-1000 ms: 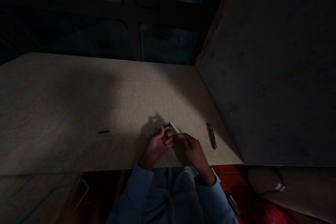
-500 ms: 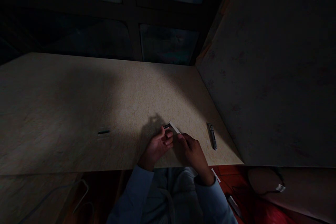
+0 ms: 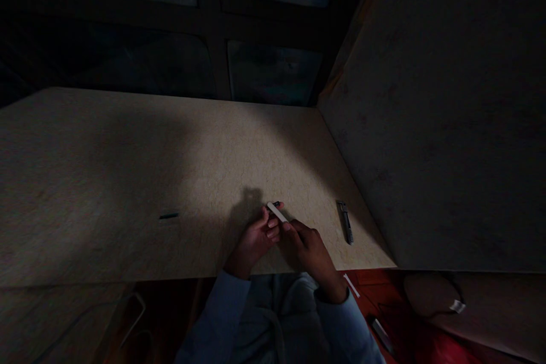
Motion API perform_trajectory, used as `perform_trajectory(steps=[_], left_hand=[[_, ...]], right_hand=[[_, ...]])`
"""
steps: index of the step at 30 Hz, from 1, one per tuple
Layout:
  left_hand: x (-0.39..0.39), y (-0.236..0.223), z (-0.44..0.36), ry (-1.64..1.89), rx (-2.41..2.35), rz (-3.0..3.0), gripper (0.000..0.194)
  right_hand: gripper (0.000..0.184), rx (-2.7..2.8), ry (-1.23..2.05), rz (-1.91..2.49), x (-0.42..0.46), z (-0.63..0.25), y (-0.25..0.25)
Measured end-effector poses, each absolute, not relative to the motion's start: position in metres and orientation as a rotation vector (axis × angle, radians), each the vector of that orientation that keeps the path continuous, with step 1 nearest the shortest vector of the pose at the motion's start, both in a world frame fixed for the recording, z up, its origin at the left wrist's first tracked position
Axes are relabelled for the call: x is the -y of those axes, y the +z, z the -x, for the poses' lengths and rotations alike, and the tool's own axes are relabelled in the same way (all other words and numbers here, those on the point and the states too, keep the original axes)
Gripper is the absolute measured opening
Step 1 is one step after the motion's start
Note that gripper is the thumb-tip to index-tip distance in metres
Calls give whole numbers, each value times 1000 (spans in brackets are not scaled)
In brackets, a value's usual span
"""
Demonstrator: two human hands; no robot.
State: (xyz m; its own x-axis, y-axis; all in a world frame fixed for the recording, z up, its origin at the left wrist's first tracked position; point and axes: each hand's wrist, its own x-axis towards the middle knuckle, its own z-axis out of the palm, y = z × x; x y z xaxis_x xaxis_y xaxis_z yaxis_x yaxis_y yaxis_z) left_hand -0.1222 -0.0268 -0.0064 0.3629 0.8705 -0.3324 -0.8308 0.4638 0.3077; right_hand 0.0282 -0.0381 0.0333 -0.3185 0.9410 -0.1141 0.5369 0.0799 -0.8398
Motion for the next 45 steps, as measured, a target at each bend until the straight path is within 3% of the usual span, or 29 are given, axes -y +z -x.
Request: perform_trajectory(steps=[7, 13, 20, 31, 38, 41, 45], left_hand=[[27, -10, 122, 1114, -407, -146, 22], [27, -13, 123, 1101, -445, -115, 27], [26, -12, 122, 1128, -357, -166, 22], [29, -9, 126, 1190, -439, -146, 29], [26, -2, 124, 1383, -686, -281, 39], [29, 0, 110, 1447, -941, -496, 49], [31, 4, 77, 1465, -1369, -916, 49]], right_hand=[[52, 1844, 1003, 1622, 36, -35, 25], [46, 1889, 1156, 1412, 38, -30, 32], [49, 1826, 1032, 1602, 36, -34, 27], [47, 1968, 1157, 1401, 38, -47, 29], [46, 1872, 1129, 1395, 50, -73, 27], [46, 1784, 1150, 1379, 62, -84, 27], [44, 1672, 1148, 1311, 80, -93, 28]])
